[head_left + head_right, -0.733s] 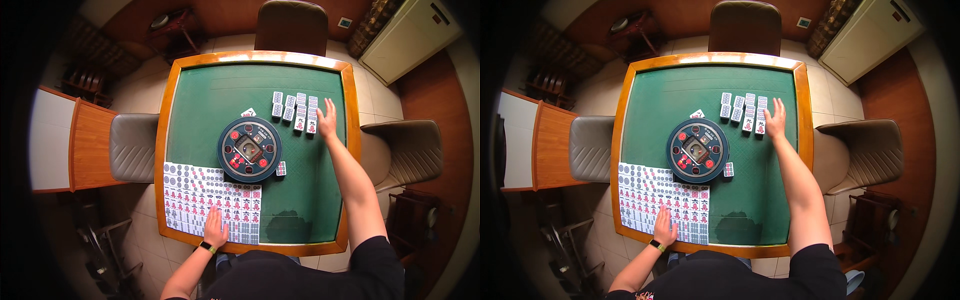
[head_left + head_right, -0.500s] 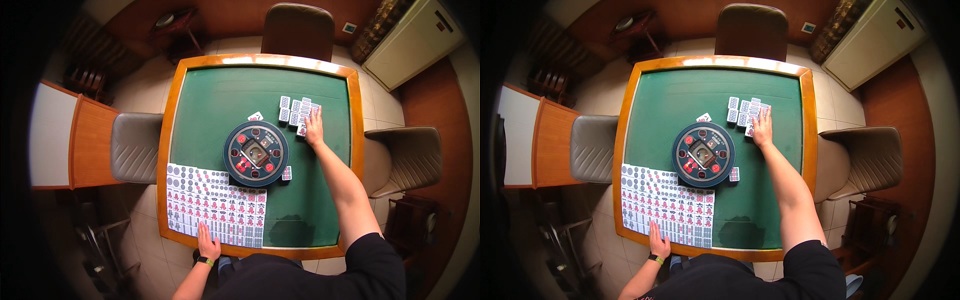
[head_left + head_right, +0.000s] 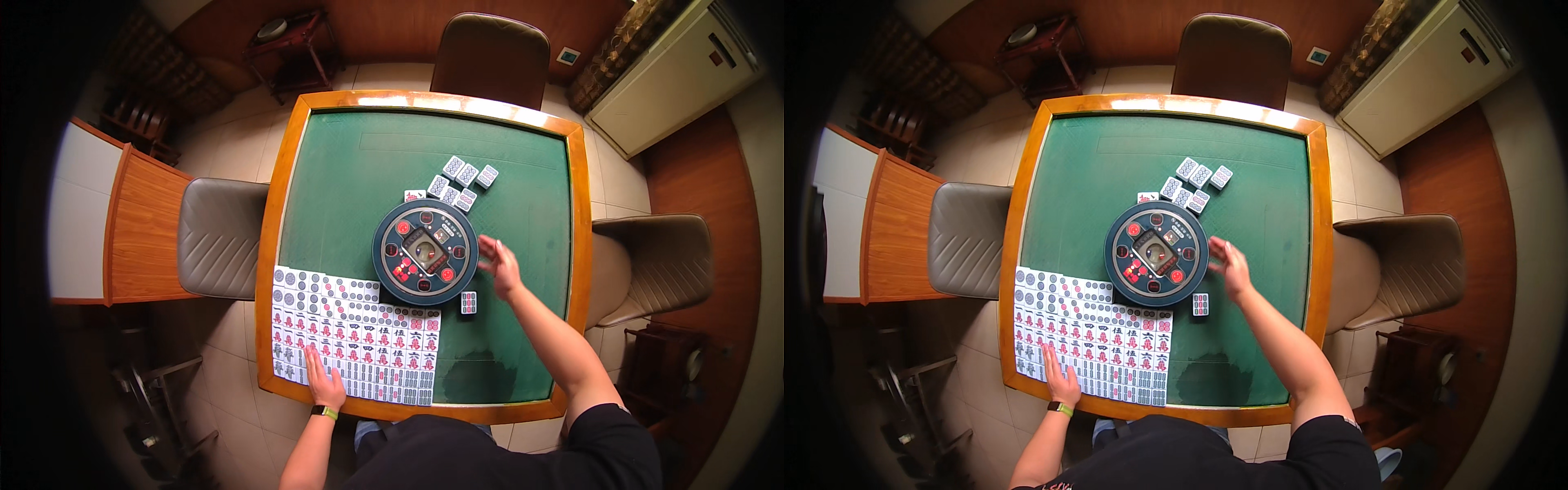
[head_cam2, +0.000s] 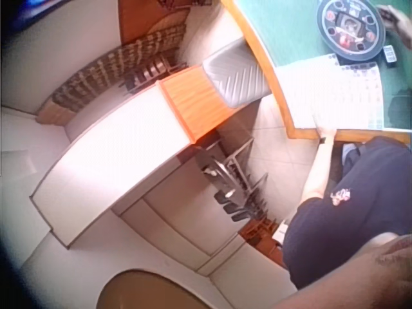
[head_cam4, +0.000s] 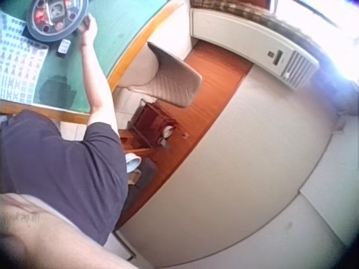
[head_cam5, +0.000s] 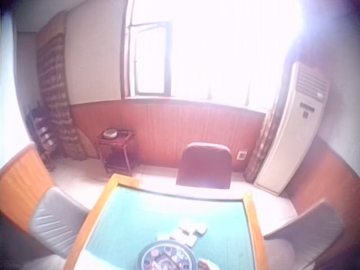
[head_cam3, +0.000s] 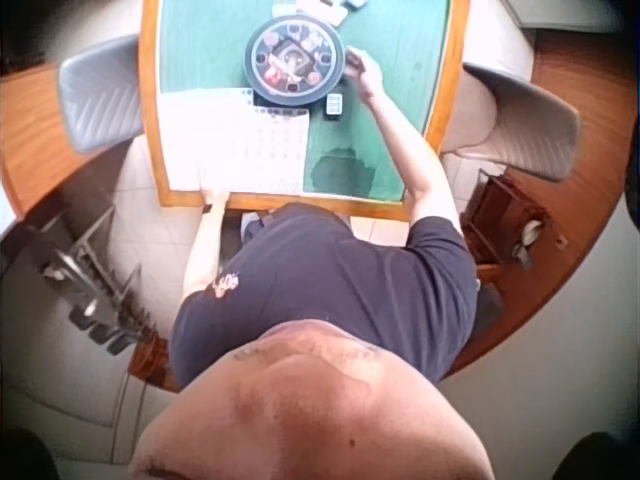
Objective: The person wipes mahjong tiles on a green table using a cloth, then rinses the cloth in a bucket of water. The person arranges the tiles into rows and stacks them on the table.
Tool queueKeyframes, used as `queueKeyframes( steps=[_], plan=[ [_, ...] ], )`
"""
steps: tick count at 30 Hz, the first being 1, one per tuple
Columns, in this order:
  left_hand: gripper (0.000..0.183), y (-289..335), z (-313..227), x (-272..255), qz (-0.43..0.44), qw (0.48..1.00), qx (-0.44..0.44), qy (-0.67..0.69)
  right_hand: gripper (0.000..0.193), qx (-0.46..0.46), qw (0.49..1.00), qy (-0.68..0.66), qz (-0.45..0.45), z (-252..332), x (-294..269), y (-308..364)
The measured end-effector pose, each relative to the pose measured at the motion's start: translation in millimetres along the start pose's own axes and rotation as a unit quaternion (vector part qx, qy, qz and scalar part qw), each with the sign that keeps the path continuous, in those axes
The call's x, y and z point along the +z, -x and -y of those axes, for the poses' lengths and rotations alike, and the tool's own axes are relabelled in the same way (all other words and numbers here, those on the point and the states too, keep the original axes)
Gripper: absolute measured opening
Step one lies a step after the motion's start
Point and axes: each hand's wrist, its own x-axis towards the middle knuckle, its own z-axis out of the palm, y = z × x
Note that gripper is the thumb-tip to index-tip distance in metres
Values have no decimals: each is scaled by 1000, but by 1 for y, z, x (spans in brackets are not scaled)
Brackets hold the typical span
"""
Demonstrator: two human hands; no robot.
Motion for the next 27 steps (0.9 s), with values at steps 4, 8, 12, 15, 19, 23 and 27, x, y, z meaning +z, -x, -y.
queueKeyframes(
  steps=[4,8,12,15,19,23,27],
  plan=[
    [69,16,7,2,27,1000,-9,-1,43,-254,925,264,-104,48,-32,-98],
    [70,31,5,3,42,999,-7,3,54,-270,833,476,-80,86,-16,-183],
    [71,40,11,3,35,999,-36,11,63,-162,831,532,-22,107,13,-229],
    [71,50,18,-4,15,997,-70,4,68,-90,770,626,83,96,67,-214],
    [69,52,34,3,-3,995,-97,3,69,-58,780,584,218,76,77,-192],
    [68,64,44,1,-30,989,-147,2,76,94,863,425,258,109,120,-146],
    [68,52,57,-2,-47,989,-141,-5,63,-84,892,413,162,93,116,-188]
  ],
)
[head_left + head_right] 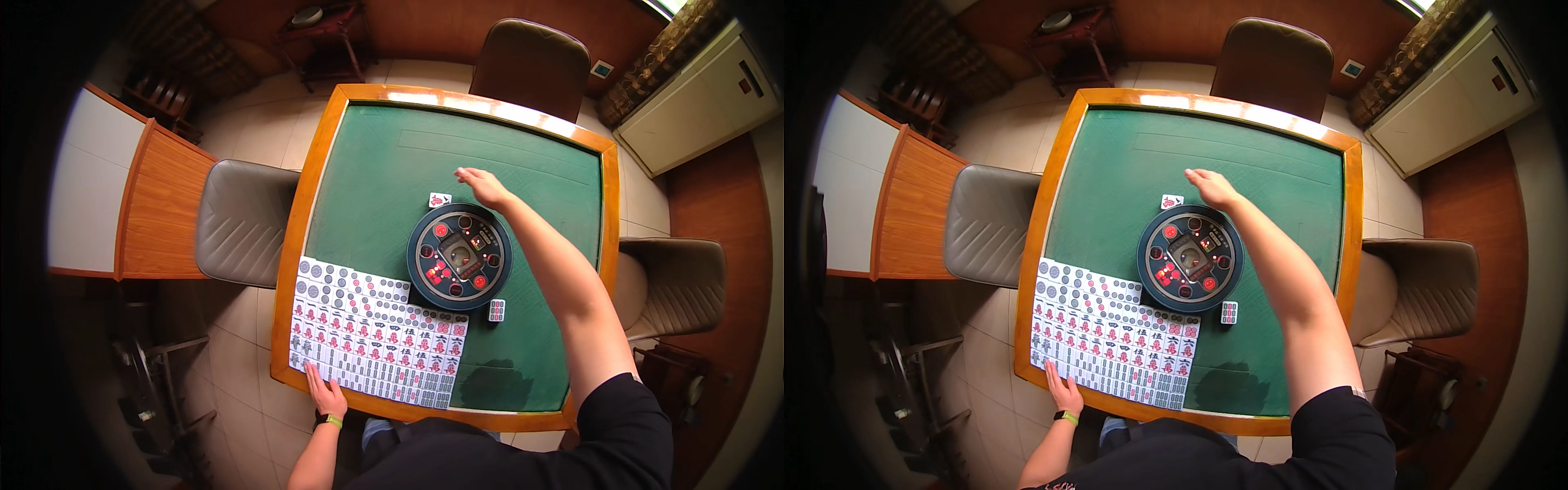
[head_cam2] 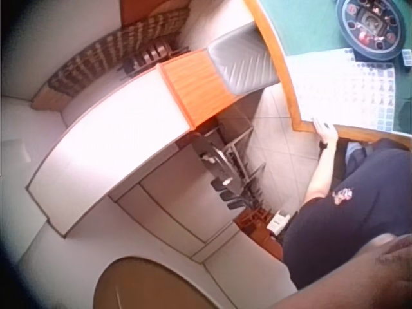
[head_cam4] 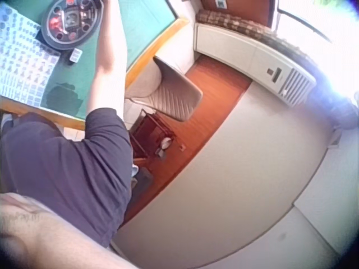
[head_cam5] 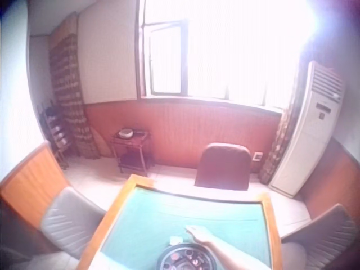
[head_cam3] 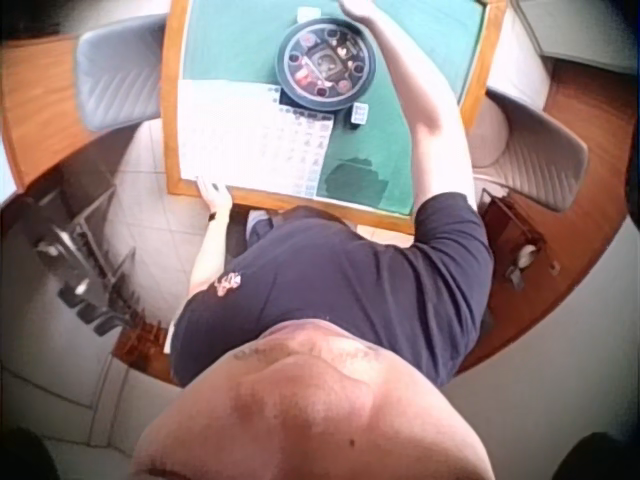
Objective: The person wipes mahjong tiles on a green table using a cloth, then rinses the cloth in a bucket of water. The person arranges the tiles into rows and stacks them on the table.
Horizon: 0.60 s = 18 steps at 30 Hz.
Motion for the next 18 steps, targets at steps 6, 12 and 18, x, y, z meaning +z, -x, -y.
queueKeyframes(
  steps=[6,12,18],
  plan=[
    [71,-13,10,-21,-61,996,-35,-62,56,6,959,258,118,82,66,21],
    [63,-27,53,-22,-94,993,-75,-8,35,-121,931,79,-336,31,44,107],
    [51,-45,80,-30,-47,998,-46,-15,42,302,887,11,-349,-115,75,263]
  ],
)
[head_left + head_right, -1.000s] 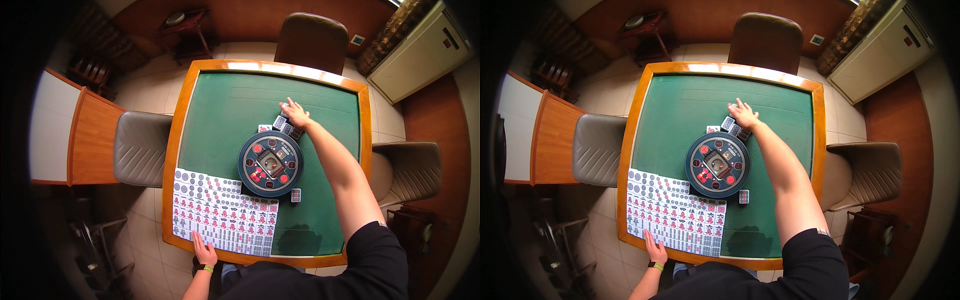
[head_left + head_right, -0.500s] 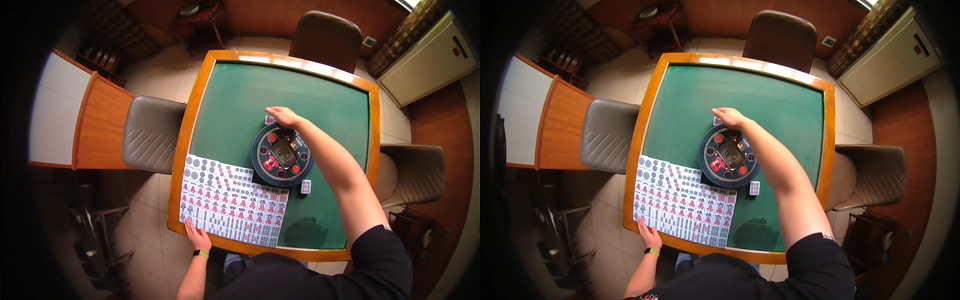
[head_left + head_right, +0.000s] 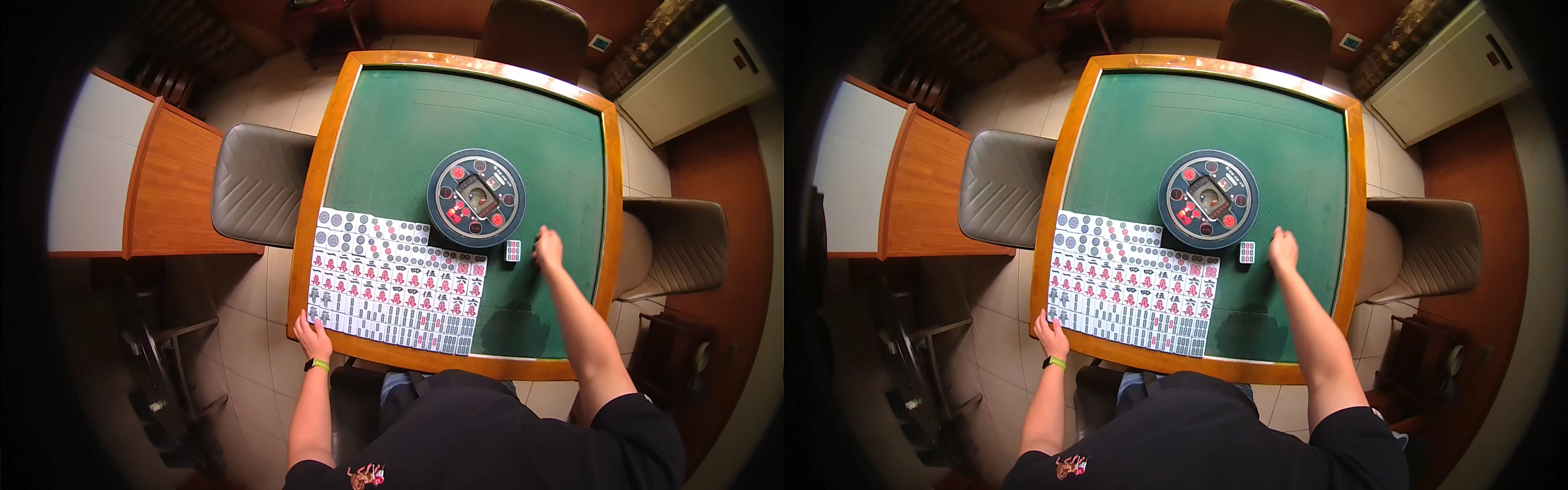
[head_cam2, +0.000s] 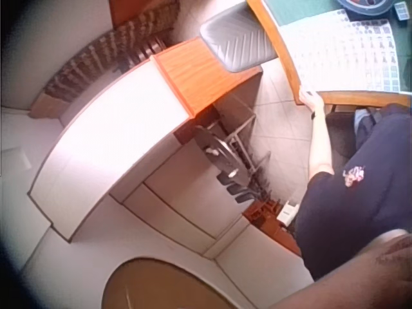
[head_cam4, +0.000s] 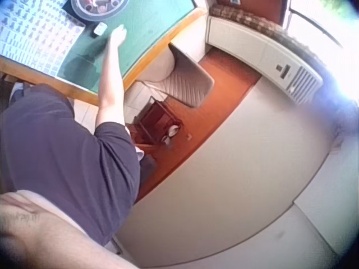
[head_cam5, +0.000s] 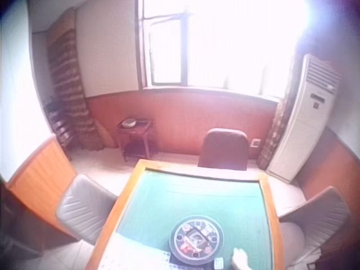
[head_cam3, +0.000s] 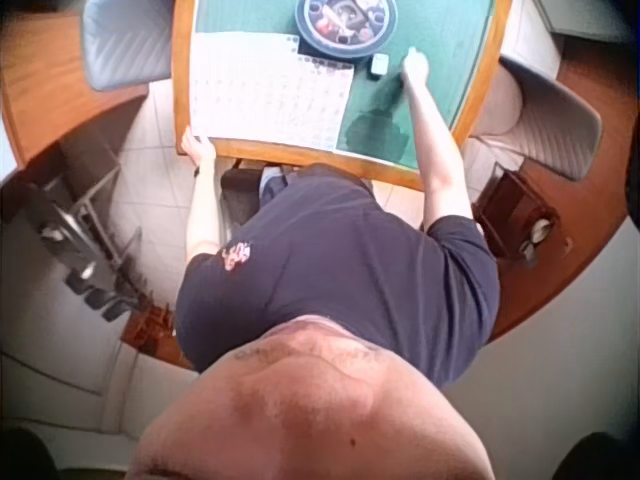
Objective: The person wipes mahjong tiles on a green table using a cloth, then rinses the cloth in a bucket of water. The person arranges the tiles into rows and stacks them on the table.
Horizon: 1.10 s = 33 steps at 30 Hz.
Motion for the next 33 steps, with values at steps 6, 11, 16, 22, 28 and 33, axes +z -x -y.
queueKeyframes(
  steps=[6,11,16,22,28,33],
  plan=[
    [53,-23,5,-5,32,998,58,-8,50,65,808,-511,285,10,34,66],
    [100,-41,-2,-42,142,972,151,-109,72,-279,949,-64,132,2,24,143],
    [142,-77,-10,-66,254,909,188,-274,137,-439,863,201,148,-78,-4,229],
    [154,-111,1,-56,288,865,288,-291,151,-323,862,341,192,-90,16,283],
    [165,-127,8,-44,308,834,355,-288,156,-298,858,370,195,-86,26,282],
    [164,-133,29,-30,299,832,409,-227,159,-301,848,388,199,-83,34,277]
  ],
)
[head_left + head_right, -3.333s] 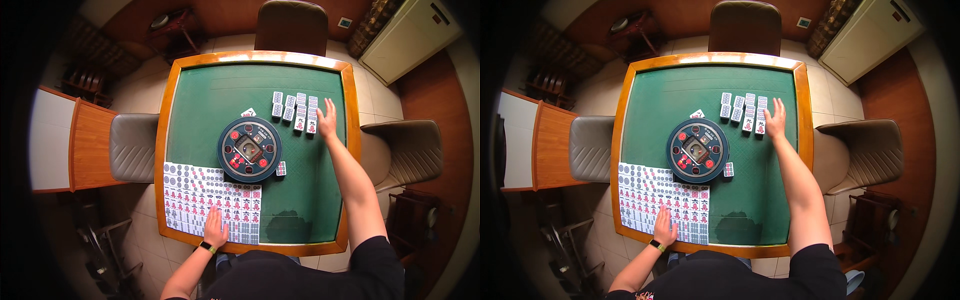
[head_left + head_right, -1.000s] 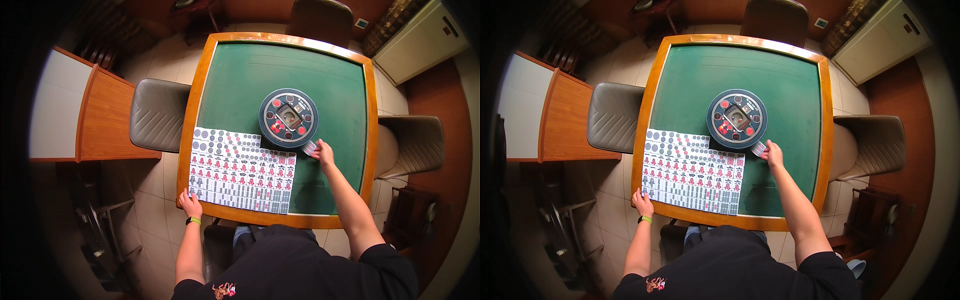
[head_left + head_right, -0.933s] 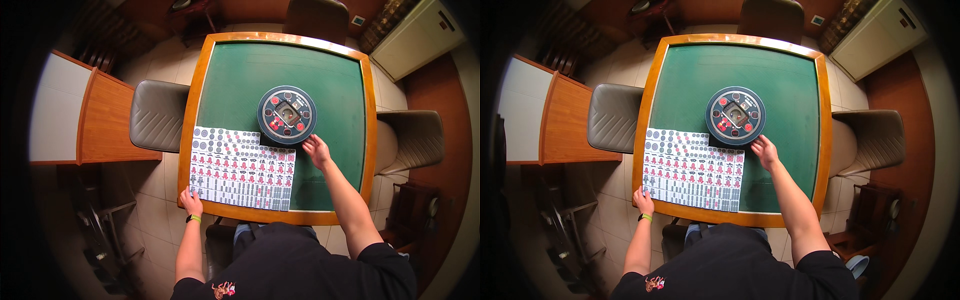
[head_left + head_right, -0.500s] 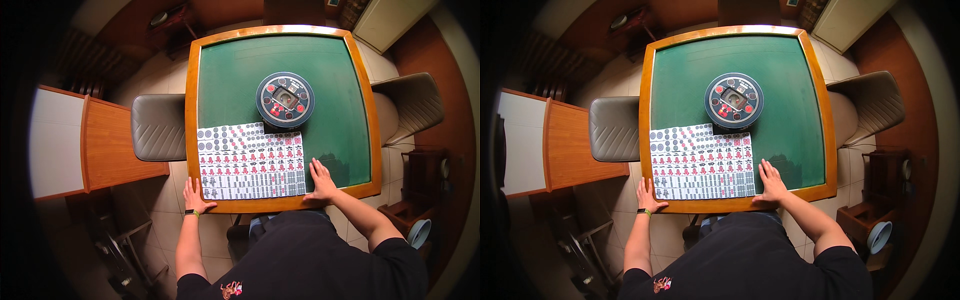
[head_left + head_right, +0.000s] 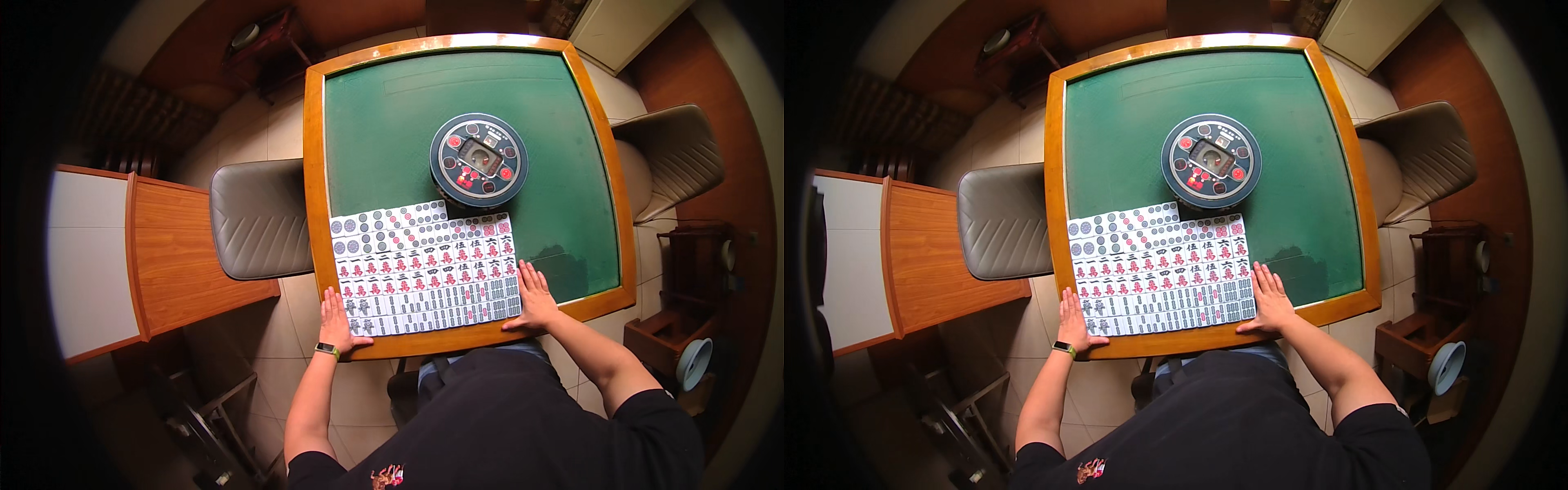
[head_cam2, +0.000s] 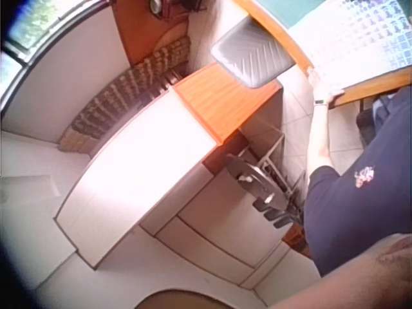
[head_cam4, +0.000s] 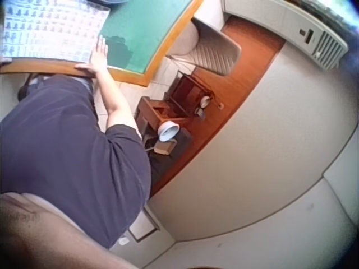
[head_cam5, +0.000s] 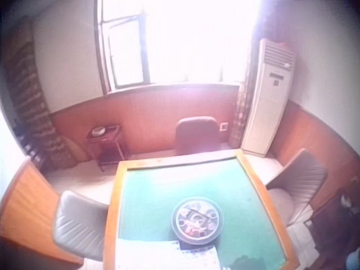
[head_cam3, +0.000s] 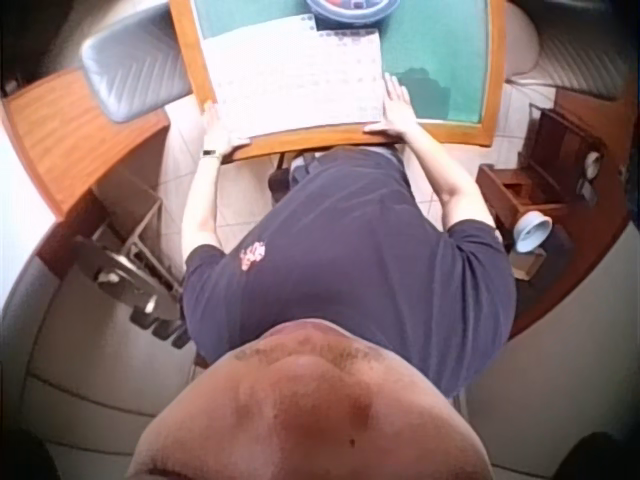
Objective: The person wipes mahjong tiles on a green table using a cloth, then rinses the cloth in a bucket of water. The person arranges the tiles into rows and stacks them on the table.
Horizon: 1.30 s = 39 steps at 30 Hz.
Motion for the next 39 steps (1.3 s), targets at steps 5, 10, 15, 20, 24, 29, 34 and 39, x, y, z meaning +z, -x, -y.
queueKeyframes(
  steps=[5,10,15,20,24,29,34,39],
  plan=[
    [159,-1,-5,-4,-1,1000,10,-15,158,2,1000,-11,-11,1,3,-3],
    [158,-2,-12,-9,10,1000,-3,-15,156,4,999,-20,-27,3,3,-3],
    [158,-2,-16,-11,7,1000,-14,-13,155,11,1000,-16,-23,4,4,-6],
    [156,-7,-25,-22,43,998,-46,-15,155,2,999,-29,-40,1,7,-5],
    [134,-1,-77,-17,-47,996,60,41,154,-8,998,-39,-49,1,7,-7],
    [92,-50,-234,-3,-91,977,186,57,152,-14,997,-52,-57,0,5,-5],
    [90,-73,-267,8,-99,971,200,-87,152,-27,994,-64,-80,-2,10,-5],
    [90,-81,-272,3,-95,962,201,-159,150,-18,995,-67,-65,-3,7,-9]
  ],
)
